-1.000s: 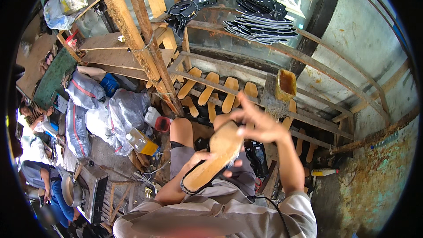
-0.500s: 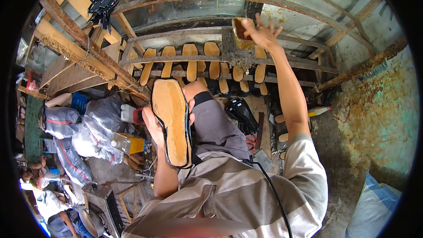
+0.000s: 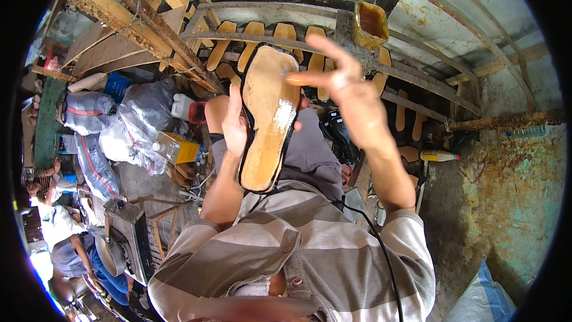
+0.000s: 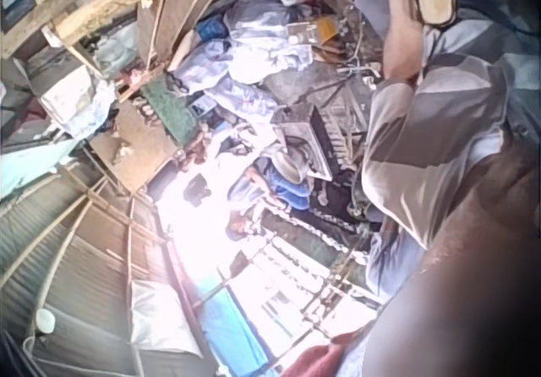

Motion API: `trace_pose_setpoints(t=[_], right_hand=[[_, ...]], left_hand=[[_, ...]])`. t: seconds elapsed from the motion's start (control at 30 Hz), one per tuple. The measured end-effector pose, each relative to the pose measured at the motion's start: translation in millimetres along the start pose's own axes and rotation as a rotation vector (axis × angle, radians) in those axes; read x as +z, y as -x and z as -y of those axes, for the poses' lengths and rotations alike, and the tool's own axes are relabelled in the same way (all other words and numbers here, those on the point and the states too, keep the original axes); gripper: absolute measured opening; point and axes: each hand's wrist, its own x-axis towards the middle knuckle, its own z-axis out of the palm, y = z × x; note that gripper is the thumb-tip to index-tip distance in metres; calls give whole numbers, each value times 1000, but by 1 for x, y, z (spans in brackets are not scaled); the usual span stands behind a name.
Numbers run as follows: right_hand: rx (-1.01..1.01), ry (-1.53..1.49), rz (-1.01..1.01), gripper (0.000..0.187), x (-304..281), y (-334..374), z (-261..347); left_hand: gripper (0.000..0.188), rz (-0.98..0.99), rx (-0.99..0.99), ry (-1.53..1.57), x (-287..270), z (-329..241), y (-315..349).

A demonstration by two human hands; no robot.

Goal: The person repeatedly dips a sponge into a container of glue and spreads it over the insole of a black sandal. They rotate the sandal to cover different areas and occasionally set it down on a nearby rack before picking it up again to continue applying glue.

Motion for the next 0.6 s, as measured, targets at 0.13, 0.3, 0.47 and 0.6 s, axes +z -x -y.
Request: trace_pose_setpoints(t=[0.13,0.3,0.47,0.6], right_hand=[[-124,850,32,48,30,-6,-31],[-343,963,111,46,12,-19,-42],[-398,923,301,48,15,-15,-41],[-382,950,247,47,34,10,-54]], left_hand=[[72,-39,70,-101,19,4,9],[67,-73,-35,-133,25,-6,16],[76,115,-71,-115,28,-17,8],[70,-68,106,46,30,-22,-1]])
